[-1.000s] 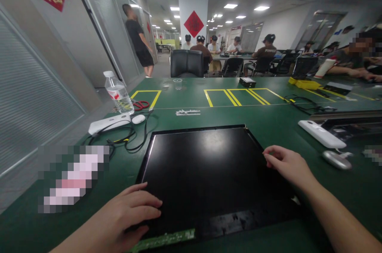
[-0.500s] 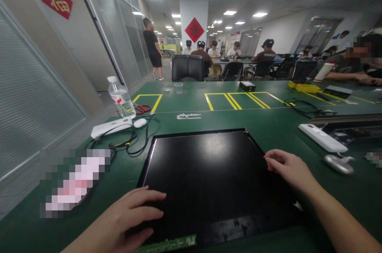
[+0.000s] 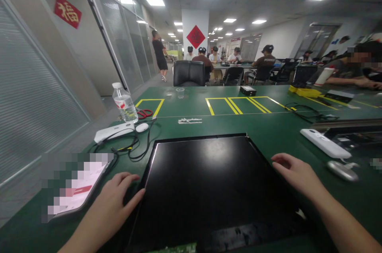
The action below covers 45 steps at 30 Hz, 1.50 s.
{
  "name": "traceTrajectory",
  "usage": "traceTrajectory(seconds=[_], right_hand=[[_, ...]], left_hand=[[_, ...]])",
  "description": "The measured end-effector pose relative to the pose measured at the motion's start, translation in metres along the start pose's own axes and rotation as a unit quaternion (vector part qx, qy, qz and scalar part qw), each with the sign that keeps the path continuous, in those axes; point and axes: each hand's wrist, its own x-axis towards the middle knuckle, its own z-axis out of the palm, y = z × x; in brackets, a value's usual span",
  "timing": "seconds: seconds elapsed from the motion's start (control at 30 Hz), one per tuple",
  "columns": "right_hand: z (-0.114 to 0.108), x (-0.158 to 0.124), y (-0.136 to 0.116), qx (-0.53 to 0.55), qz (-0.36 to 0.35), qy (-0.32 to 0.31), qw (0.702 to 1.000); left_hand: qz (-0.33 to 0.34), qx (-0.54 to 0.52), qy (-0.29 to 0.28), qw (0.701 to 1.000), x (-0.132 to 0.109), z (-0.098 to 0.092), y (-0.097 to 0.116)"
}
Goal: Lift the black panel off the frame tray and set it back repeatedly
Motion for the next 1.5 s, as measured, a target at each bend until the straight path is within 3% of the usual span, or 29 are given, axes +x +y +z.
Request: traceTrajectory(seconds=[0.23,0.53,0.8,1.03,1.23,1.5], right_hand=[[0.006,0.001,0.011,-0.052,-0.06,-0.055,0.995],[0.012,-0.003,0.008,-0.092,-0.07,-0.089,0.989],[0.017,-0.002,0.01,-0.082,-0.074,-0.084,0.99],[0.022,0.003,0.017,-0.083,-0.059,-0.097,0.99],[0.019,0.003,0.014,-0.086,-0.047,-0.101,0.99],[0.023,0.004,0.017,-0.081,-0.049,-0.089,0.991]], left_hand=[[0.0,0.016,-0.009,1.0,-0.002,0.004,0.002],[-0.027,0.054,-0.033,0.998,-0.006,0.007,0.008],[-0.015,-0.062,-0.019,0.998,-0.001,0.015,0.001],[-0.034,-0.14,-0.044,0.989,0.002,-0.003,0.012],[-0.128,-0.329,-0.034,0.935,0.0,-0.008,0.016],[-0.222,-0.484,-0.005,0.847,-0.001,-0.008,0.028]])
